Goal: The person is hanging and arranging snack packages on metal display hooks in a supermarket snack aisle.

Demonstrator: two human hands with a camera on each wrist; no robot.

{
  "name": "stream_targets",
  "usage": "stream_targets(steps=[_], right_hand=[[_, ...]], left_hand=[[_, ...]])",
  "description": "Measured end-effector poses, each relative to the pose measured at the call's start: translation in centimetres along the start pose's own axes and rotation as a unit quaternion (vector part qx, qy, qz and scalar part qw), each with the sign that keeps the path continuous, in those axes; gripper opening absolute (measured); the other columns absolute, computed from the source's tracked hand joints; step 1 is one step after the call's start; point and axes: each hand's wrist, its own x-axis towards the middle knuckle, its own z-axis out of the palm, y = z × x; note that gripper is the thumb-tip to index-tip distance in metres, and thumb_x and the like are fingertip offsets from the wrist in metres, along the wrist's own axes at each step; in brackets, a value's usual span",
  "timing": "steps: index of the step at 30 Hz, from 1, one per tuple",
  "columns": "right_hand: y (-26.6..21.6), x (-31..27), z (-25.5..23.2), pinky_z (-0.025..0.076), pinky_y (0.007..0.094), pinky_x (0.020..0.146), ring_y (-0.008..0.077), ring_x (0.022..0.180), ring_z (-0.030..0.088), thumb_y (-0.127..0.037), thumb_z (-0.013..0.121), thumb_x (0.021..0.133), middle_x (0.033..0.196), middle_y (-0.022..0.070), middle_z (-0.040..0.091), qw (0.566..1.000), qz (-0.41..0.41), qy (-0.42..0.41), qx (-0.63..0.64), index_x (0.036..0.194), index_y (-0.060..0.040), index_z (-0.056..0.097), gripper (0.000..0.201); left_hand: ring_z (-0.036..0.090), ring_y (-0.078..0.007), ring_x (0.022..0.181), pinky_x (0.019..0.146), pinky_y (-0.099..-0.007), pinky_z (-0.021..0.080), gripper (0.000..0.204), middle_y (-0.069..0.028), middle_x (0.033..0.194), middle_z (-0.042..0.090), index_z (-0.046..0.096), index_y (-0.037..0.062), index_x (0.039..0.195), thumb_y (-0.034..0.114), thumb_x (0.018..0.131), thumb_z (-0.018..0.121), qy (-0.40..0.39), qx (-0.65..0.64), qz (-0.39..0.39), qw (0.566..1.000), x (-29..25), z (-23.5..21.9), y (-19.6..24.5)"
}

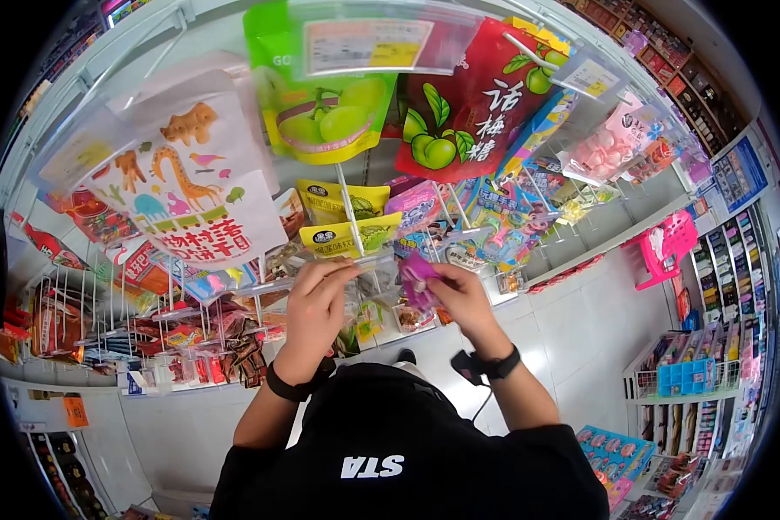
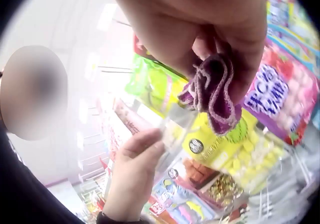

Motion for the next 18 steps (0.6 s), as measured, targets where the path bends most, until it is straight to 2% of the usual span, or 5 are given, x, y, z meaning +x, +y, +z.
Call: stream_targets(steps=[6, 8, 10, 12, 18], right_hand=[[0.4, 6.2, 6.2, 0.050, 0.0260, 0.089, 0.0113, 0.098, 0.063, 0.003, 0.057, 0.098, 0.110, 0.0044, 0.070, 0.987, -0.074, -0.032, 0.138, 0.127, 0.0007, 0.066, 0.031], [-0.7, 7.7, 7.2, 0.049, 0.0290, 0.094, 0.0158, 0.102, 0.063, 0.007, 0.055, 0.096, 0.116, 0.0069, 0.068, 0.965, -0.260, -0.040, -0.018, 0.129, 0.0014, 0.065, 0.035], [-1.0, 9.1, 6.8, 0.047, 0.0310, 0.099, 0.0197, 0.108, 0.063, 0.008, 0.054, 0.096, 0.119, 0.0089, 0.066, 0.966, -0.248, -0.070, -0.010, 0.131, 0.0008, 0.064, 0.038], [-0.8, 10.9, 5.6, 0.046, 0.0301, 0.100, 0.0202, 0.112, 0.063, 0.008, 0.053, 0.096, 0.120, 0.0092, 0.066, 0.963, -0.149, -0.209, 0.079, 0.132, -0.0012, 0.065, 0.039], [-0.7, 11.1, 6.2, 0.050, 0.0343, 0.095, 0.0230, 0.110, 0.063, 0.015, 0.058, 0.084, 0.118, 0.0118, 0.065, 0.943, -0.289, -0.155, -0.051, 0.122, -0.0005, 0.071, 0.043]], left_hand=[[0.066, -0.0295, 0.103, 0.088, -0.0399, 0.053, 0.033, -0.0092, 0.108, 0.070, 0.074, 0.0032, 0.103, -0.014, 0.078, 0.061, -0.008, -0.017, -0.031, 0.999, 0.0, -0.3, 0.4], [0.066, -0.0293, 0.102, 0.087, -0.0397, 0.054, 0.032, -0.0091, 0.107, 0.070, 0.074, 0.0032, 0.101, -0.014, 0.078, 0.061, -0.002, -0.008, -0.035, 0.999, -0.1, -0.4, 0.3], [0.067, -0.0293, 0.101, 0.086, -0.0397, 0.054, 0.030, -0.0091, 0.107, 0.070, 0.074, 0.0031, 0.100, -0.014, 0.078, 0.062, -0.001, -0.011, -0.033, 0.999, 0.1, -0.7, 0.3], [0.067, -0.0293, 0.100, 0.086, -0.0398, 0.054, 0.029, -0.0091, 0.106, 0.070, 0.074, 0.0031, 0.099, -0.013, 0.078, 0.062, 0.008, -0.013, -0.029, 0.999, 0.2, -0.6, 0.3], [0.068, -0.0291, 0.099, 0.084, -0.0395, 0.055, 0.025, -0.0090, 0.103, 0.070, 0.073, 0.0033, 0.096, -0.012, 0.079, 0.063, 0.025, -0.017, -0.033, 0.999, -0.1, 0.0, 0.4]])
